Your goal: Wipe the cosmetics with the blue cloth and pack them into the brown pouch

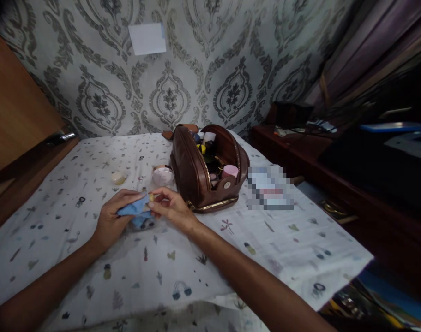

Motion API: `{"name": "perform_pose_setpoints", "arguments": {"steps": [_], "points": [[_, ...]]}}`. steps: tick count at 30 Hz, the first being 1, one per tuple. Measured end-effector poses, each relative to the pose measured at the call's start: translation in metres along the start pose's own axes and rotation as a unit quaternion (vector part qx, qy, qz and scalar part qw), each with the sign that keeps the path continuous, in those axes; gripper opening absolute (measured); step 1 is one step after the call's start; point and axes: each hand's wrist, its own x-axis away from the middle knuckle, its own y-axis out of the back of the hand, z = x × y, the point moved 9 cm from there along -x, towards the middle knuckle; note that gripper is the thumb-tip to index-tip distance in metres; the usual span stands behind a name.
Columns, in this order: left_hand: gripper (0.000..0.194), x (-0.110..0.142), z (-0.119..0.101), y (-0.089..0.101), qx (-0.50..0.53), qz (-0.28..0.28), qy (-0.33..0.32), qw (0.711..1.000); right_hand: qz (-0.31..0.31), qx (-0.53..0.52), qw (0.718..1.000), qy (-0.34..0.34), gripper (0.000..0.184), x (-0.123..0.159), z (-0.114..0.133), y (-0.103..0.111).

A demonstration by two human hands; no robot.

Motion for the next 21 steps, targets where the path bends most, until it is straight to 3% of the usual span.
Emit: {"name": "perform_pose_setpoints", "arguments": {"steps": [4, 8, 13, 21], "points": [[0.024, 0.003, -0.005, -0.002, -0.061, 0.013, -0.049, 0.997, 0.000, 0.010, 1.000, -0.026, 0.051, -0.001, -0.008, -0.002], [0.041, 0.004, -0.008, -0.012, -0.086, 0.057, -0.052, 0.993, -0.003, -0.007, 0.999, -0.053, 0.054, 0.000, -0.011, -0.002], [0.039, 0.001, -0.001, -0.016, -0.062, 0.087, 0.014, 0.994, 0.010, -0.024, 0.996, -0.080, 0.055, 0.003, -0.011, -0.007], [0.034, -0.001, 0.017, -0.008, 0.022, 0.055, 0.153, 0.986, -0.011, -0.031, 0.999, -0.019, 0.055, 0.003, 0.001, -0.007]]}}
